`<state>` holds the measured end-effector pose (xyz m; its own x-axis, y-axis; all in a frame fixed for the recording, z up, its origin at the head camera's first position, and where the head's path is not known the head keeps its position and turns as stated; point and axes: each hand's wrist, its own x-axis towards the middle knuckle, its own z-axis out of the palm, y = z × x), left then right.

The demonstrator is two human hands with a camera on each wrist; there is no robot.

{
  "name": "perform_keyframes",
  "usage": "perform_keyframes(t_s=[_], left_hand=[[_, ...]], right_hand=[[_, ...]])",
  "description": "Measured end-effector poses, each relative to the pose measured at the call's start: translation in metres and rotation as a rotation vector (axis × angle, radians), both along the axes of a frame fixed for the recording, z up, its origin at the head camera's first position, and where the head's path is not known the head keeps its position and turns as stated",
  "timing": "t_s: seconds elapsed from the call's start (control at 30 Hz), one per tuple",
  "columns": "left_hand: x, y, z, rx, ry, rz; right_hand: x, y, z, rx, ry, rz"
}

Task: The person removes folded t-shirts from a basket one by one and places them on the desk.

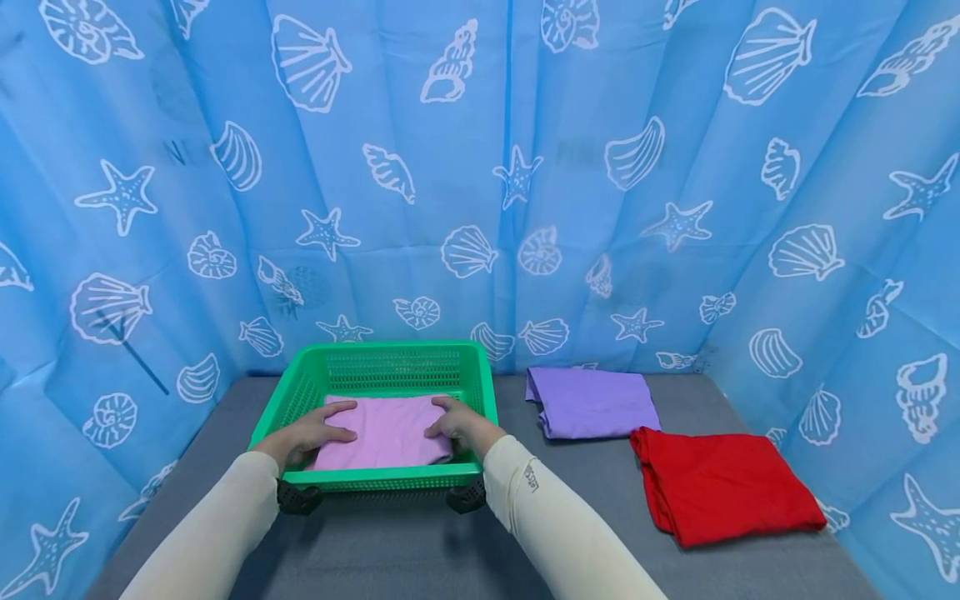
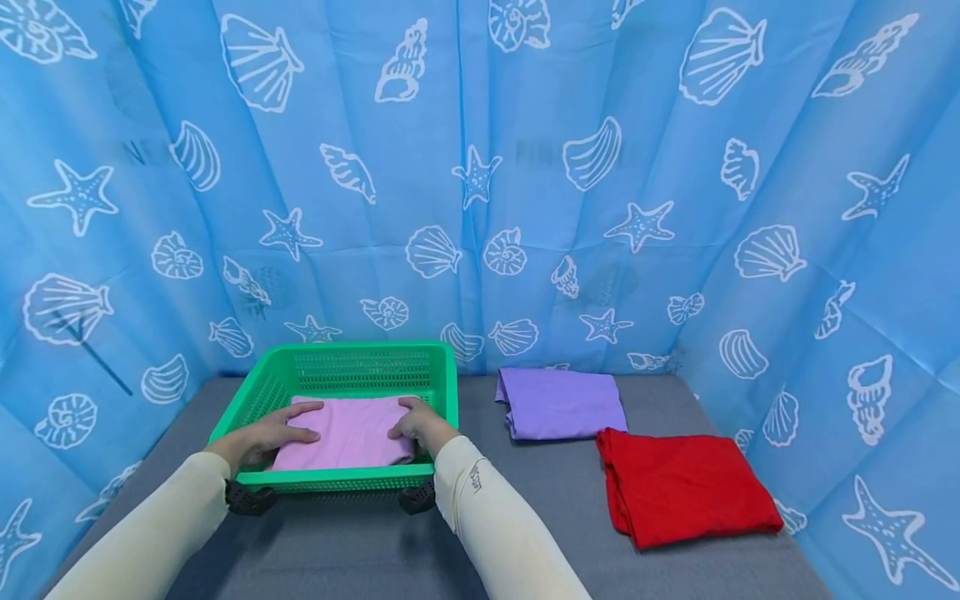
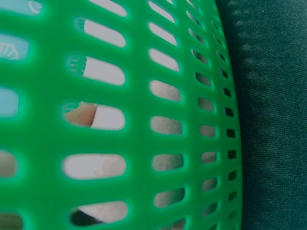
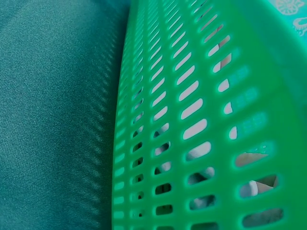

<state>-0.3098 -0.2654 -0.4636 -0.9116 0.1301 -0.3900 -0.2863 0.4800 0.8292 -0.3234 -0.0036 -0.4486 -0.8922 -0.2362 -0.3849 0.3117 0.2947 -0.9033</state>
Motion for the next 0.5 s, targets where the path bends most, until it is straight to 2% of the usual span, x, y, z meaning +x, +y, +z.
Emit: perform_keyframes(t_s=[0.33,0.5], left_hand=[[0.0003,0.0001,0.0026,0.005,-0.007,0.013],[-0.0007,-0.0005,0.0017,-0.006,0.021,0.011]], right_hand=[[-0.0014,-0.0005,-0.0006,-0.036,-0.001,0.002],[-0.0014,-0.0004,0.0004,-0.037,0.004,0.010]])
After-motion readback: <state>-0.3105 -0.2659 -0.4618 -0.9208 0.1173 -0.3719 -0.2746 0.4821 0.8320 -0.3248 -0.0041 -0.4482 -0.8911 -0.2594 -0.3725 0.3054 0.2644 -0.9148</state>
